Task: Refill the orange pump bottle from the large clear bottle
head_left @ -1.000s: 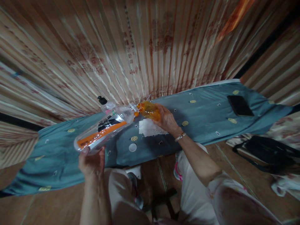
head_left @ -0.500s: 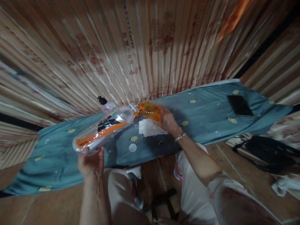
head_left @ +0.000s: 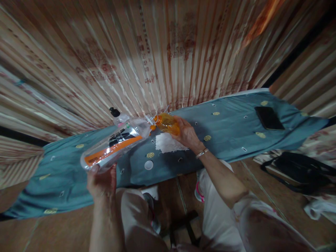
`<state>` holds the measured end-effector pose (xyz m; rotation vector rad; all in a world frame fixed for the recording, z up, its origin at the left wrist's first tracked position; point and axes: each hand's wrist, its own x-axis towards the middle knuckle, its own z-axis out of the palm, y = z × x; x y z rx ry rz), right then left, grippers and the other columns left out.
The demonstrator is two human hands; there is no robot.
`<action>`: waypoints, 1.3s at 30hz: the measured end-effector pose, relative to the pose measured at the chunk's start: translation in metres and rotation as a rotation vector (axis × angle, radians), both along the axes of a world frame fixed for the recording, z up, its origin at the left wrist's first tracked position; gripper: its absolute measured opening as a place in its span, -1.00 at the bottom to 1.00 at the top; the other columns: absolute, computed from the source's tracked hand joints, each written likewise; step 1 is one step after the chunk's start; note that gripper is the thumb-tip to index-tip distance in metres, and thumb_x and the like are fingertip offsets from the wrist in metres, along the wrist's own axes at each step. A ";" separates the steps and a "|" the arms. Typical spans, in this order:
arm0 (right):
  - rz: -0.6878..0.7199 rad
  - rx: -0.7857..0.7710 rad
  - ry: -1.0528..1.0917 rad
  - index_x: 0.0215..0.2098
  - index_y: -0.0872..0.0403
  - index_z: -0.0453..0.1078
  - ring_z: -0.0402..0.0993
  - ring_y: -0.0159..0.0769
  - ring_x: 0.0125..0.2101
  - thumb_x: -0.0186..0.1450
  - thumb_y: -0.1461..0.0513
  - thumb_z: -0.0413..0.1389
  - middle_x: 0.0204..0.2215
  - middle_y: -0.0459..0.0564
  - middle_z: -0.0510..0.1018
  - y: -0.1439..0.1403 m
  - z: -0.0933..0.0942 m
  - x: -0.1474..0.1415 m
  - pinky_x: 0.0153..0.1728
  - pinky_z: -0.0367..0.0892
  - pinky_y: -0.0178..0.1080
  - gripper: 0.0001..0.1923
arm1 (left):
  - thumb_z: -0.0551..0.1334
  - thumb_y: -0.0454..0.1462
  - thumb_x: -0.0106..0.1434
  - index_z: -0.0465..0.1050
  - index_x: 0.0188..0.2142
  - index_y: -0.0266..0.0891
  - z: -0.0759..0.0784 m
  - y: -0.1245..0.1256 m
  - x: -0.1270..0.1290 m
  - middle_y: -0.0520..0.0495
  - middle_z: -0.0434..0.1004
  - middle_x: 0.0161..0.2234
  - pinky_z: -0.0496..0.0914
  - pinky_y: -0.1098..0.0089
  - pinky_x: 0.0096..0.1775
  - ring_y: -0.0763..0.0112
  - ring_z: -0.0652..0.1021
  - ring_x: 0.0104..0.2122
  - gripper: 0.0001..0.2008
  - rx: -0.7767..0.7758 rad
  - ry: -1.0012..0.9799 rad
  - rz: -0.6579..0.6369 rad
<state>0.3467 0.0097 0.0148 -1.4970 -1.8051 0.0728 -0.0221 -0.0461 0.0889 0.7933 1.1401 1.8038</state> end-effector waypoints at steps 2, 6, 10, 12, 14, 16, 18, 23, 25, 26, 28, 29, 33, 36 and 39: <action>-0.001 -0.018 -0.003 0.69 0.05 0.45 0.77 0.33 0.51 0.47 0.26 0.51 0.54 0.38 0.76 -0.001 0.001 0.000 0.61 0.70 0.40 -0.13 | 0.64 -0.04 -0.09 0.62 -0.18 0.01 0.001 0.000 0.001 -0.03 0.71 -0.13 0.55 0.32 -0.22 0.09 0.66 -0.10 -0.53 -0.002 -0.015 0.022; -0.008 -0.047 -0.005 0.71 0.06 0.43 0.75 0.34 0.54 0.47 0.25 0.50 0.55 0.39 0.74 -0.002 0.003 -0.001 0.63 0.67 0.40 -0.10 | 0.66 -0.05 -0.14 0.62 -0.19 -0.03 0.003 0.001 0.004 -0.07 0.72 -0.09 0.53 0.31 -0.21 0.06 0.65 -0.06 -0.48 0.000 -0.053 0.059; -0.004 -0.030 -0.006 0.71 0.02 0.42 0.74 0.36 0.55 0.46 0.24 0.52 0.55 0.39 0.74 -0.001 0.001 0.000 0.63 0.67 0.44 -0.09 | 0.66 -0.05 -0.12 0.64 -0.18 -0.03 0.003 0.001 0.004 -0.07 0.76 -0.06 0.55 0.32 -0.19 0.06 0.68 -0.03 -0.49 0.009 -0.050 0.041; -0.001 -0.017 -0.007 0.70 0.05 0.42 0.75 0.36 0.52 0.46 0.24 0.52 0.53 0.41 0.75 0.000 -0.001 0.000 0.61 0.69 0.45 -0.10 | 0.67 -0.05 -0.08 0.63 -0.19 -0.04 0.001 0.001 0.003 -0.07 0.77 -0.07 0.57 0.33 -0.16 0.04 0.70 0.03 -0.52 0.018 -0.034 0.019; -0.001 -0.006 -0.007 0.69 0.09 0.42 0.76 0.36 0.51 0.46 0.25 0.52 0.51 0.43 0.76 0.000 -0.002 0.001 0.61 0.69 0.44 -0.10 | 0.67 -0.03 -0.05 0.62 -0.20 -0.05 -0.002 0.001 0.000 -0.08 0.77 -0.09 0.58 0.32 -0.15 0.00 0.72 0.07 -0.53 0.039 -0.032 0.012; 0.001 0.004 -0.007 0.69 0.10 0.41 0.76 0.35 0.50 0.47 0.25 0.50 0.51 0.43 0.76 0.001 -0.003 0.001 0.60 0.70 0.43 -0.11 | 0.70 -0.03 -0.03 0.63 -0.19 -0.06 -0.006 0.003 -0.002 -0.07 0.76 -0.11 0.61 0.33 -0.16 0.00 0.74 0.06 -0.52 0.066 -0.029 0.011; 0.007 0.009 -0.007 0.70 0.09 0.41 0.76 0.35 0.51 0.47 0.24 0.51 0.51 0.42 0.76 0.001 -0.004 0.001 0.59 0.70 0.43 -0.11 | 0.72 -0.02 -0.05 0.64 -0.21 -0.07 -0.009 0.005 -0.005 -0.06 0.75 -0.13 0.62 0.35 -0.19 0.05 0.75 -0.01 -0.51 0.079 -0.028 0.013; 0.010 0.024 -0.012 0.69 0.13 0.41 0.75 0.36 0.53 0.47 0.24 0.52 0.53 0.46 0.74 0.002 -0.007 0.002 0.61 0.68 0.43 -0.10 | 0.74 -0.03 -0.15 0.72 -0.22 -0.06 -0.008 0.008 -0.005 -0.01 0.77 -0.18 0.62 0.40 -0.26 0.21 0.70 -0.18 -0.49 0.059 -0.082 0.050; 0.013 0.036 -0.015 0.70 0.11 0.40 0.76 0.36 0.52 0.47 0.24 0.52 0.52 0.44 0.75 0.002 -0.008 0.003 0.61 0.68 0.44 -0.10 | 0.76 -0.04 -0.19 0.72 -0.24 -0.07 -0.006 0.007 -0.003 -0.02 0.79 -0.18 0.61 0.41 -0.25 0.21 0.71 -0.16 -0.48 0.057 -0.087 0.056; 0.013 0.040 -0.016 0.71 0.10 0.40 0.76 0.36 0.51 0.47 0.24 0.52 0.52 0.43 0.75 0.002 -0.009 0.003 0.61 0.69 0.44 -0.09 | 0.77 -0.04 -0.20 0.71 -0.27 -0.08 -0.005 0.006 -0.003 -0.03 0.80 -0.18 0.61 0.42 -0.25 0.19 0.72 -0.14 -0.48 0.055 -0.083 0.053; 0.011 0.042 -0.020 0.71 0.10 0.40 0.76 0.36 0.51 0.48 0.23 0.52 0.52 0.42 0.75 0.003 -0.009 0.003 0.60 0.70 0.44 -0.09 | 0.77 -0.03 -0.17 0.70 -0.28 -0.09 -0.004 0.005 -0.002 -0.06 0.85 -0.11 0.62 0.41 -0.22 0.15 0.75 -0.07 -0.49 0.056 -0.065 0.039; 0.008 0.040 -0.022 0.71 0.10 0.41 0.76 0.35 0.51 0.48 0.23 0.52 0.52 0.42 0.75 0.003 -0.010 0.003 0.60 0.70 0.42 -0.10 | 0.76 -0.03 -0.15 0.70 -0.27 -0.09 -0.004 0.004 -0.002 -0.08 0.87 -0.07 0.63 0.40 -0.21 0.12 0.77 -0.04 -0.50 0.059 -0.056 0.033; 0.004 0.034 -0.022 0.71 0.07 0.42 0.76 0.32 0.51 0.48 0.22 0.53 0.53 0.39 0.75 0.004 -0.010 0.003 0.59 0.72 0.38 -0.10 | 0.74 -0.02 -0.12 0.74 -0.23 -0.07 -0.005 0.004 -0.003 -0.08 0.91 0.03 0.64 0.38 -0.19 0.06 0.80 0.05 -0.51 0.060 -0.053 0.035; -0.001 0.037 -0.025 0.70 0.09 0.41 0.76 0.34 0.50 0.48 0.23 0.53 0.51 0.41 0.75 0.004 -0.010 0.002 0.59 0.71 0.41 -0.10 | 0.75 -0.03 -0.15 0.74 -0.22 -0.09 -0.006 0.005 -0.004 -0.10 0.91 0.03 0.65 0.38 -0.19 0.05 0.80 0.06 -0.49 0.059 -0.059 0.034; -0.002 0.039 -0.028 0.70 0.10 0.40 0.76 0.36 0.50 0.47 0.23 0.53 0.51 0.43 0.75 0.004 -0.010 0.002 0.58 0.71 0.42 -0.09 | 0.77 0.00 -0.14 0.71 -0.23 -0.09 -0.009 0.005 -0.006 -0.11 0.89 0.00 0.63 0.37 -0.19 0.01 0.80 0.09 -0.47 0.065 -0.048 0.031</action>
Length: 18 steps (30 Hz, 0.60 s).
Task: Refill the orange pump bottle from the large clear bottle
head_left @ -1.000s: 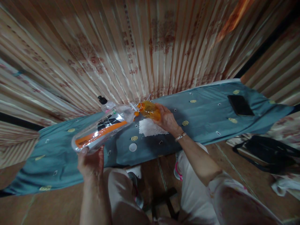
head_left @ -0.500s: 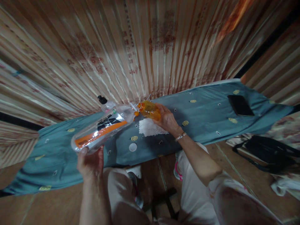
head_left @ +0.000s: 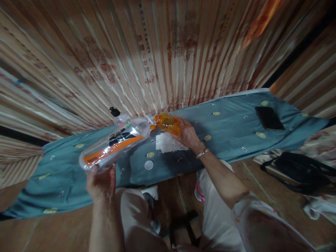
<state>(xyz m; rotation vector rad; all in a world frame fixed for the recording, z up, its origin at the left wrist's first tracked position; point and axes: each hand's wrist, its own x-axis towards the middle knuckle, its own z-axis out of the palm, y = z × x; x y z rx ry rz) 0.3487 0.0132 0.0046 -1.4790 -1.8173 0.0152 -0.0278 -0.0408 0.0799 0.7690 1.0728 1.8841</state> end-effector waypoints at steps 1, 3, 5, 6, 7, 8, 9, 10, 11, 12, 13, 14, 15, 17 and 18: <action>0.002 0.002 0.000 0.70 0.10 0.40 0.76 0.36 0.50 0.46 0.24 0.53 0.51 0.42 0.75 0.000 0.000 0.000 0.58 0.72 0.42 -0.08 | 0.77 0.01 -0.13 0.70 -0.22 -0.09 -0.001 0.000 -0.001 -0.11 0.88 -0.02 0.63 0.37 -0.19 0.00 0.79 0.10 -0.46 -0.003 0.004 0.002; 0.006 0.005 -0.003 0.71 0.09 0.39 0.76 0.35 0.49 0.47 0.24 0.53 0.50 0.42 0.75 0.000 0.000 0.001 0.58 0.72 0.42 -0.08 | 0.78 0.03 -0.13 0.70 -0.21 -0.08 -0.003 0.000 -0.002 -0.10 0.85 -0.06 0.62 0.35 -0.17 -0.02 0.78 0.11 -0.44 -0.008 0.011 0.009; 0.010 0.001 -0.007 0.71 0.09 0.39 0.77 0.35 0.49 0.48 0.23 0.52 0.50 0.41 0.75 0.000 0.001 0.001 0.57 0.72 0.41 -0.09 | 0.78 0.04 -0.12 0.69 -0.19 -0.08 -0.005 0.000 -0.002 -0.10 0.84 -0.07 0.62 0.33 -0.15 -0.02 0.76 0.11 -0.43 0.000 0.022 0.009; 0.010 -0.002 -0.009 0.71 0.09 0.39 0.77 0.36 0.49 0.48 0.23 0.52 0.50 0.41 0.75 -0.001 0.001 0.002 0.57 0.72 0.42 -0.10 | 0.77 0.04 -0.11 0.69 -0.19 -0.08 -0.006 0.000 -0.003 -0.10 0.83 -0.07 0.62 0.32 -0.15 -0.02 0.76 0.09 -0.43 0.006 0.028 0.008; 0.010 -0.005 -0.011 0.71 0.09 0.39 0.77 0.36 0.49 0.49 0.22 0.52 0.51 0.42 0.75 -0.001 0.001 0.002 0.58 0.72 0.42 -0.10 | 0.77 0.05 -0.10 0.68 -0.19 -0.08 -0.006 0.001 -0.003 -0.10 0.82 -0.07 0.62 0.32 -0.15 -0.01 0.75 0.07 -0.43 0.010 0.034 0.007; 0.009 -0.006 -0.012 0.70 0.08 0.39 0.77 0.37 0.49 0.48 0.22 0.52 0.51 0.42 0.75 -0.001 0.001 0.002 0.58 0.72 0.43 -0.10 | 0.76 0.05 -0.08 0.68 -0.19 -0.08 -0.007 0.001 -0.004 -0.10 0.82 -0.07 0.62 0.31 -0.15 0.00 0.75 0.06 -0.44 0.011 0.039 0.002; 0.007 -0.007 -0.012 0.71 0.07 0.39 0.77 0.37 0.50 0.48 0.22 0.52 0.51 0.42 0.75 -0.001 0.002 0.001 0.58 0.72 0.44 -0.10 | 0.75 0.04 -0.07 0.67 -0.18 -0.08 -0.007 0.001 -0.004 -0.10 0.82 -0.07 0.62 0.30 -0.15 0.00 0.75 0.06 -0.45 0.011 0.042 -0.003; 0.004 -0.007 -0.011 0.70 0.07 0.39 0.77 0.37 0.50 0.48 0.22 0.52 0.51 0.42 0.75 -0.001 0.002 0.001 0.58 0.72 0.44 -0.10 | 0.75 0.03 -0.05 0.67 -0.17 -0.08 -0.008 0.001 -0.005 -0.11 0.82 -0.06 0.63 0.30 -0.14 -0.01 0.76 0.06 -0.46 0.013 0.043 -0.005; 0.001 -0.007 -0.009 0.70 0.07 0.39 0.77 0.37 0.49 0.48 0.22 0.52 0.51 0.42 0.76 -0.001 0.002 0.001 0.58 0.72 0.44 -0.10 | 0.74 0.02 -0.04 0.67 -0.17 -0.08 -0.009 0.001 -0.006 -0.11 0.82 -0.06 0.63 0.30 -0.14 -0.01 0.76 0.06 -0.47 0.015 0.043 -0.004; -0.002 -0.006 -0.009 0.70 0.08 0.40 0.77 0.37 0.49 0.48 0.21 0.52 0.51 0.43 0.76 -0.001 0.002 0.000 0.58 0.72 0.44 -0.11 | 0.73 0.01 -0.04 0.67 -0.16 -0.07 -0.009 0.001 -0.006 -0.10 0.82 -0.05 0.64 0.30 -0.13 -0.01 0.77 0.07 -0.48 0.016 0.043 -0.006; -0.005 -0.005 -0.009 0.69 0.09 0.40 0.78 0.37 0.49 0.48 0.21 0.52 0.51 0.44 0.76 -0.001 0.002 0.000 0.58 0.72 0.44 -0.11 | 0.73 0.01 -0.04 0.68 -0.16 -0.06 -0.010 0.001 -0.006 -0.09 0.82 -0.05 0.65 0.30 -0.14 0.00 0.77 0.06 -0.49 0.016 0.041 -0.004; -0.008 -0.004 -0.010 0.69 0.10 0.40 0.78 0.37 0.49 0.48 0.21 0.52 0.51 0.45 0.76 -0.001 0.002 0.000 0.58 0.72 0.44 -0.11 | 0.73 0.01 -0.04 0.68 -0.17 -0.05 -0.010 0.002 -0.007 -0.08 0.82 -0.06 0.65 0.31 -0.15 0.01 0.77 0.05 -0.49 0.013 0.038 0.000; -0.010 -0.003 -0.011 0.68 0.10 0.41 0.78 0.38 0.49 0.48 0.21 0.53 0.51 0.45 0.76 -0.001 0.003 -0.001 0.58 0.72 0.44 -0.11 | 0.74 0.02 -0.06 0.69 -0.17 -0.04 -0.010 0.002 -0.007 -0.07 0.82 -0.07 0.65 0.31 -0.16 0.02 0.77 0.03 -0.48 0.008 0.035 0.004; -0.012 -0.002 -0.011 0.68 0.10 0.41 0.78 0.39 0.48 0.47 0.21 0.53 0.50 0.45 0.76 -0.001 0.003 -0.001 0.56 0.73 0.44 -0.11 | 0.75 0.03 -0.08 0.72 -0.14 -0.03 -0.009 0.001 -0.006 -0.06 0.83 -0.06 0.65 0.31 -0.16 0.01 0.78 0.04 -0.45 -0.001 0.040 0.001; -0.011 -0.003 -0.009 0.68 0.09 0.41 0.79 0.38 0.48 0.47 0.21 0.53 0.50 0.44 0.77 -0.001 0.004 -0.001 0.55 0.74 0.44 -0.11 | 0.76 0.03 -0.09 0.73 -0.12 -0.03 -0.008 0.001 -0.006 -0.07 0.84 -0.05 0.64 0.30 -0.16 -0.01 0.78 0.06 -0.43 -0.003 0.045 -0.002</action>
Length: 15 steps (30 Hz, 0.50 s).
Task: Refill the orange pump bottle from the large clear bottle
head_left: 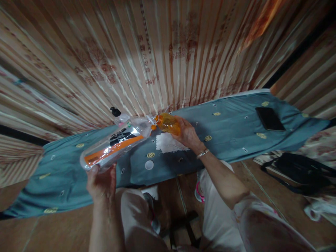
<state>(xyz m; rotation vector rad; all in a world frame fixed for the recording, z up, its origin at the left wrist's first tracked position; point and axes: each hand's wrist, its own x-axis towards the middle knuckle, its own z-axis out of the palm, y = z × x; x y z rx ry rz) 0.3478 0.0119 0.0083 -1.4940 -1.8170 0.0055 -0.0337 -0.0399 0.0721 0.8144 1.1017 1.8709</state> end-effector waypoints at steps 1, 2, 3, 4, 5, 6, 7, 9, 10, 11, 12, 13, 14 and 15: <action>0.001 -0.001 0.002 0.69 0.08 0.41 0.79 0.37 0.48 0.48 0.21 0.52 0.49 0.43 0.77 0.000 0.000 0.000 0.55 0.75 0.44 -0.11 | 0.77 0.03 -0.10 0.74 -0.10 -0.03 0.001 0.000 0.001 -0.08 0.85 -0.03 0.63 0.30 -0.16 -0.04 0.78 0.08 -0.41 0.000 0.005 -0.002; 0.002 -0.003 0.004 0.69 0.08 0.41 0.79 0.36 0.48 0.49 0.20 0.51 0.49 0.42 0.78 0.000 0.001 0.000 0.55 0.75 0.44 -0.12 | 0.77 0.03 -0.10 0.75 -0.09 -0.02 0.002 -0.001 0.001 -0.09 0.87 0.00 0.63 0.30 -0.16 -0.05 0.78 0.11 -0.39 -0.001 0.007 -0.007; 0.002 -0.005 0.005 0.69 0.08 0.41 0.79 0.36 0.48 0.49 0.20 0.51 0.48 0.42 0.78 0.000 0.001 0.000 0.56 0.74 0.43 -0.13 | 0.78 0.03 -0.11 0.75 -0.08 -0.02 0.003 -0.001 0.002 -0.09 0.88 0.03 0.63 0.31 -0.16 -0.06 0.79 0.13 -0.39 -0.002 0.005 -0.009; 0.001 -0.008 0.005 0.68 0.09 0.41 0.79 0.35 0.48 0.49 0.20 0.51 0.48 0.42 0.78 -0.001 0.002 0.000 0.56 0.73 0.43 -0.13 | 0.78 0.03 -0.11 0.76 -0.08 -0.03 0.004 -0.001 0.003 -0.10 0.89 0.05 0.63 0.33 -0.16 -0.06 0.79 0.14 -0.39 -0.002 -0.001 -0.009; 0.000 -0.011 0.005 0.69 0.09 0.41 0.79 0.36 0.48 0.49 0.20 0.51 0.48 0.42 0.78 -0.001 0.002 0.000 0.56 0.73 0.42 -0.13 | 0.77 0.03 -0.11 0.76 -0.08 -0.03 0.005 -0.001 0.003 -0.10 0.89 0.08 0.63 0.34 -0.17 -0.05 0.79 0.14 -0.39 -0.001 -0.007 -0.011; -0.001 -0.015 0.005 0.69 0.10 0.41 0.78 0.36 0.48 0.48 0.20 0.51 0.49 0.43 0.77 -0.001 0.002 0.000 0.57 0.73 0.42 -0.12 | 0.77 0.02 -0.11 0.76 -0.08 -0.03 0.006 -0.002 0.004 -0.09 0.89 0.09 0.64 0.35 -0.17 -0.03 0.80 0.13 -0.39 0.002 -0.013 -0.014; -0.001 -0.017 0.005 0.69 0.10 0.42 0.78 0.37 0.48 0.47 0.21 0.52 0.49 0.43 0.77 -0.001 0.002 0.000 0.57 0.73 0.42 -0.11 | 0.77 0.02 -0.10 0.76 -0.08 -0.03 0.006 -0.001 0.005 -0.09 0.89 0.08 0.65 0.36 -0.18 -0.02 0.80 0.12 -0.40 0.006 -0.017 -0.017; 0.004 -0.020 0.007 0.69 0.10 0.42 0.78 0.37 0.48 0.47 0.21 0.52 0.49 0.44 0.77 -0.001 0.002 0.001 0.57 0.72 0.43 -0.11 | 0.75 0.02 -0.08 0.75 -0.11 -0.04 0.007 -0.001 0.005 -0.09 0.88 0.05 0.65 0.37 -0.20 -0.01 0.81 0.10 -0.43 0.013 -0.021 -0.018; 0.007 -0.021 0.007 0.68 0.11 0.42 0.78 0.37 0.49 0.47 0.21 0.52 0.49 0.44 0.76 -0.001 0.002 0.001 0.58 0.71 0.43 -0.11 | 0.75 0.02 -0.08 0.73 -0.13 -0.05 0.006 -0.002 0.005 -0.09 0.88 0.04 0.66 0.38 -0.20 0.00 0.80 0.09 -0.45 0.011 -0.022 -0.016; 0.010 -0.022 0.006 0.68 0.12 0.42 0.78 0.38 0.49 0.47 0.21 0.52 0.50 0.45 0.76 0.000 0.002 0.001 0.58 0.71 0.44 -0.12 | 0.74 0.01 -0.07 0.72 -0.16 -0.05 0.006 -0.002 0.006 -0.09 0.87 0.03 0.66 0.38 -0.21 0.01 0.80 0.09 -0.48 0.005 -0.024 -0.012; 0.012 -0.024 0.003 0.67 0.13 0.42 0.77 0.38 0.50 0.47 0.21 0.51 0.50 0.46 0.76 0.000 0.002 0.002 0.58 0.71 0.45 -0.12 | 0.73 0.00 -0.06 0.70 -0.18 -0.06 0.006 -0.002 0.006 -0.08 0.87 0.03 0.66 0.39 -0.21 0.02 0.80 0.09 -0.50 -0.002 -0.028 -0.005; 0.011 -0.027 0.000 0.67 0.13 0.42 0.77 0.39 0.50 0.48 0.20 0.51 0.50 0.47 0.76 0.000 0.002 0.002 0.58 0.71 0.46 -0.13 | 0.72 -0.01 -0.06 0.70 -0.19 -0.06 0.006 -0.003 0.006 -0.09 0.87 0.04 0.66 0.39 -0.21 0.02 0.79 0.10 -0.52 -0.009 -0.032 -0.001; 0.009 -0.029 -0.003 0.66 0.13 0.42 0.77 0.40 0.50 0.48 0.20 0.51 0.49 0.46 0.76 0.001 0.002 0.002 0.58 0.71 0.46 -0.14 | 0.71 -0.02 -0.05 0.70 -0.19 -0.06 0.006 -0.003 0.006 -0.09 0.87 0.06 0.66 0.39 -0.20 0.01 0.79 0.12 -0.52 -0.015 -0.034 -0.001; 0.008 -0.030 -0.004 0.66 0.12 0.42 0.78 0.40 0.49 0.49 0.19 0.51 0.49 0.46 0.77 0.001 0.002 0.002 0.58 0.71 0.47 -0.15 | 0.71 -0.03 -0.05 0.70 -0.18 -0.06 0.007 -0.004 0.006 -0.09 0.87 0.07 0.66 0.39 -0.19 -0.01 0.78 0.16 -0.53 -0.018 -0.032 -0.004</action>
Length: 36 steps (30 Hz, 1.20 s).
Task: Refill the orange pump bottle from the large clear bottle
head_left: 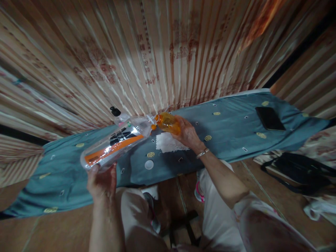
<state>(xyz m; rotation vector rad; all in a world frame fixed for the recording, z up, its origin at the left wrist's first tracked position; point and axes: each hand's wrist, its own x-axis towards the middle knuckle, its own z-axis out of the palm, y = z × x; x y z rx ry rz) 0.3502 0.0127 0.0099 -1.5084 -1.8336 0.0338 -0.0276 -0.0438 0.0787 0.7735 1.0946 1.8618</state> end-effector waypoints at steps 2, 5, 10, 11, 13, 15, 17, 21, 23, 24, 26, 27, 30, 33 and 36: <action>0.001 0.007 0.005 0.66 0.09 0.42 0.78 0.40 0.49 0.50 0.17 0.50 0.48 0.44 0.78 0.000 -0.001 0.000 0.57 0.72 0.45 -0.16 | 0.71 -0.04 -0.03 0.71 -0.15 -0.05 0.002 -0.001 0.001 -0.10 0.86 0.07 0.66 0.39 -0.16 -0.04 0.77 0.21 -0.52 0.001 0.011 -0.014; 0.006 0.029 0.024 0.67 0.08 0.42 0.79 0.36 0.47 0.50 0.17 0.51 0.47 0.41 0.79 0.000 -0.001 0.000 0.56 0.74 0.42 -0.15 | 0.74 -0.02 -0.09 0.69 -0.21 -0.06 0.004 -0.001 0.003 -0.08 0.83 -0.06 0.65 0.41 -0.19 0.02 0.77 0.10 -0.50 0.004 -0.006 -0.003; 0.002 0.024 0.018 0.66 0.09 0.43 0.78 0.36 0.49 0.48 0.19 0.51 0.49 0.42 0.78 0.000 -0.002 -0.001 0.57 0.73 0.43 -0.15 | 0.75 -0.05 -0.13 0.67 -0.28 -0.08 0.005 0.000 0.003 -0.04 0.80 -0.12 0.64 0.43 -0.22 0.20 0.70 -0.11 -0.53 0.011 -0.030 0.017; 0.000 0.022 0.014 0.65 0.09 0.43 0.78 0.37 0.48 0.47 0.20 0.52 0.49 0.43 0.78 0.000 -0.002 -0.001 0.56 0.73 0.43 -0.15 | 0.74 -0.05 -0.11 0.68 -0.27 -0.08 0.004 0.000 0.003 -0.04 0.81 -0.12 0.64 0.42 -0.22 0.19 0.70 -0.11 -0.53 0.014 -0.022 0.015; -0.002 0.023 0.009 0.65 0.11 0.43 0.79 0.37 0.47 0.46 0.20 0.52 0.48 0.44 0.78 0.000 -0.002 -0.001 0.55 0.74 0.42 -0.14 | 0.73 -0.03 -0.06 0.69 -0.23 -0.06 0.001 0.001 0.001 -0.04 0.81 -0.09 0.64 0.39 -0.21 0.17 0.71 -0.10 -0.54 0.013 0.001 0.000; -0.001 0.029 0.010 0.64 0.10 0.43 0.79 0.36 0.47 0.46 0.21 0.52 0.48 0.42 0.78 0.000 -0.002 -0.001 0.55 0.75 0.41 -0.14 | 0.71 -0.01 -0.01 0.70 -0.18 -0.02 -0.001 0.001 -0.001 -0.03 0.80 -0.08 0.64 0.38 -0.20 0.15 0.73 -0.08 -0.55 0.006 0.024 -0.018; 0.000 0.034 0.015 0.64 0.06 0.44 0.80 0.34 0.47 0.47 0.21 0.51 0.48 0.39 0.79 -0.001 -0.001 -0.001 0.54 0.76 0.41 -0.16 | 0.70 0.00 0.00 0.71 -0.15 0.00 -0.002 0.001 -0.001 -0.02 0.80 -0.08 0.63 0.37 -0.20 0.14 0.73 -0.07 -0.54 0.002 0.031 -0.012; -0.019 0.013 0.008 0.65 0.07 0.45 0.79 0.35 0.47 0.48 0.21 0.51 0.49 0.40 0.78 -0.001 0.001 -0.003 0.56 0.74 0.43 -0.17 | 0.70 -0.01 -0.04 0.72 -0.17 -0.03 -0.002 0.001 0.001 -0.07 0.82 -0.06 0.63 0.34 -0.19 0.11 0.74 -0.05 -0.53 -0.013 0.006 0.023; -0.031 -0.005 -0.003 0.65 0.11 0.45 0.79 0.38 0.48 0.49 0.21 0.51 0.49 0.44 0.77 -0.002 0.002 -0.004 0.58 0.72 0.43 -0.17 | 0.71 0.00 -0.05 0.74 -0.16 -0.04 -0.002 0.001 0.002 -0.10 0.84 -0.04 0.62 0.33 -0.19 0.08 0.74 -0.03 -0.52 -0.010 -0.009 0.030; -0.034 -0.010 -0.007 0.66 0.12 0.45 0.78 0.39 0.48 0.49 0.20 0.51 0.49 0.46 0.77 -0.002 0.002 -0.004 0.59 0.72 0.44 -0.16 | 0.71 0.00 -0.05 0.74 -0.16 -0.04 -0.002 0.001 0.002 -0.10 0.84 -0.04 0.63 0.33 -0.19 0.07 0.75 -0.03 -0.52 -0.007 -0.009 0.025; -0.032 -0.009 -0.008 0.67 0.13 0.43 0.78 0.41 0.48 0.50 0.20 0.51 0.48 0.47 0.77 -0.002 0.002 -0.003 0.58 0.72 0.46 -0.15 | 0.71 -0.01 -0.04 0.73 -0.17 -0.04 -0.002 0.001 0.002 -0.07 0.83 -0.06 0.64 0.34 -0.17 0.09 0.75 -0.02 -0.53 -0.001 0.003 0.009; -0.028 -0.003 -0.006 0.67 0.12 0.43 0.78 0.41 0.48 0.49 0.20 0.51 0.48 0.47 0.77 -0.002 0.001 -0.003 0.58 0.72 0.46 -0.15 | 0.72 -0.01 -0.04 0.72 -0.18 -0.04 -0.002 0.001 0.002 -0.06 0.82 -0.07 0.64 0.35 -0.16 0.10 0.74 -0.02 -0.53 -0.002 0.007 0.002; -0.016 0.028 0.009 0.68 0.09 0.41 0.78 0.37 0.49 0.48 0.20 0.52 0.49 0.43 0.77 -0.001 -0.001 -0.002 0.56 0.73 0.43 -0.12 | 0.72 -0.01 -0.06 0.69 -0.20 -0.06 -0.003 0.000 0.000 -0.08 0.80 -0.07 0.62 0.34 -0.18 0.08 0.73 -0.01 -0.52 -0.006 0.003 0.013; -0.011 0.032 0.019 0.68 0.09 0.42 0.79 0.35 0.48 0.47 0.21 0.52 0.49 0.42 0.78 -0.001 -0.003 -0.001 0.56 0.74 0.39 -0.12 | 0.71 -0.02 -0.04 0.67 -0.16 -0.05 -0.005 -0.001 -0.002 -0.09 0.80 -0.03 0.60 0.33 -0.16 0.04 0.73 0.06 -0.50 -0.013 0.025 0.007; -0.004 0.016 0.018 0.68 0.11 0.41 0.79 0.36 0.49 0.47 0.22 0.51 0.49 0.44 0.77 -0.001 -0.002 -0.001 0.57 0.73 0.40 -0.12 | 0.72 -0.02 0.00 0.67 -0.09 -0.03 -0.007 -0.002 -0.004 -0.10 0.80 0.01 0.61 0.31 -0.11 -0.02 0.74 0.14 -0.47 0.001 0.052 -0.010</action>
